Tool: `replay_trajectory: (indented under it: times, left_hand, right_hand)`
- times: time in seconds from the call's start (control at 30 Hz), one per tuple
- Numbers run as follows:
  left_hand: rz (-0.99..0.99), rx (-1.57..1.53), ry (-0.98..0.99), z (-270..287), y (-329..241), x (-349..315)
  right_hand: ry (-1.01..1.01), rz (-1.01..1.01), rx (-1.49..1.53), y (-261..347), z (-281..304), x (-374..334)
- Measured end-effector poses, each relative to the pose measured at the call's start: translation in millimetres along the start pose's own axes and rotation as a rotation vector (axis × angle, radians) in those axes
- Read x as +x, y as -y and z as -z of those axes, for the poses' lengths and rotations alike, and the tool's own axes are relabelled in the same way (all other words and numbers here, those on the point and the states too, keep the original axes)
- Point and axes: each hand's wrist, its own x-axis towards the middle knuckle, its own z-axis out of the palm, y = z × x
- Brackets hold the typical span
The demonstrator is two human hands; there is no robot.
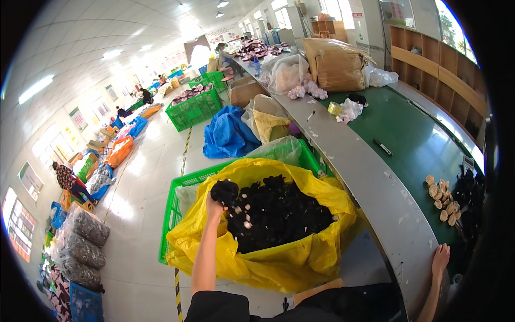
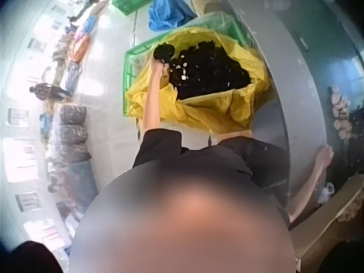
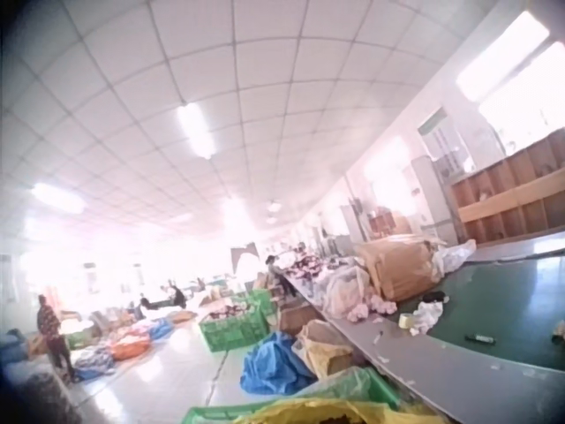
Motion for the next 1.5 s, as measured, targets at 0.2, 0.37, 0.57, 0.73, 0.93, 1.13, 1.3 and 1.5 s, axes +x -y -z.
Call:
replay_trajectory:
  times: [0.2,0.37,0.57,0.73,0.93,1.13,1.3,1.5]
  left_hand:
    - [0.067,0.024,0.034,8.2,0.9,10.2]
    - [0.142,0.161,-0.07,2.2,2.1,10.6]
    - [0.136,0.218,-0.052,5.6,11.3,8.1]
    - [0.142,0.135,-0.06,1.0,12.3,5.8]
    - [0.176,0.126,-0.08,0.1,3.6,-1.0]
    - [0.192,0.126,-0.071,-11.3,5.2,-3.3]
    - [0.218,0.211,-0.031,-7.4,7.5,-1.6]
    - [0.234,0.231,-0.127,-13.1,10.7,-8.0]
  right_hand:
    - [0.0,0.041,0.056,-5.3,-10.0,4.8]
    - [-0.091,0.124,0.095,-12.2,-18.7,3.4]
    - [-0.014,0.079,0.127,-15.4,-19.3,7.5]
    - [-0.004,0.07,0.094,-19.7,-21.1,7.6]
    - [0.062,0.032,0.131,-4.9,-8.7,3.2]
    - [0.009,0.013,0.075,-7.5,-9.9,1.8]
    - [-0.156,0.092,0.152,-26.8,-34.9,8.9]
    - [-0.146,0.153,0.162,-0.7,-13.4,-2.7]
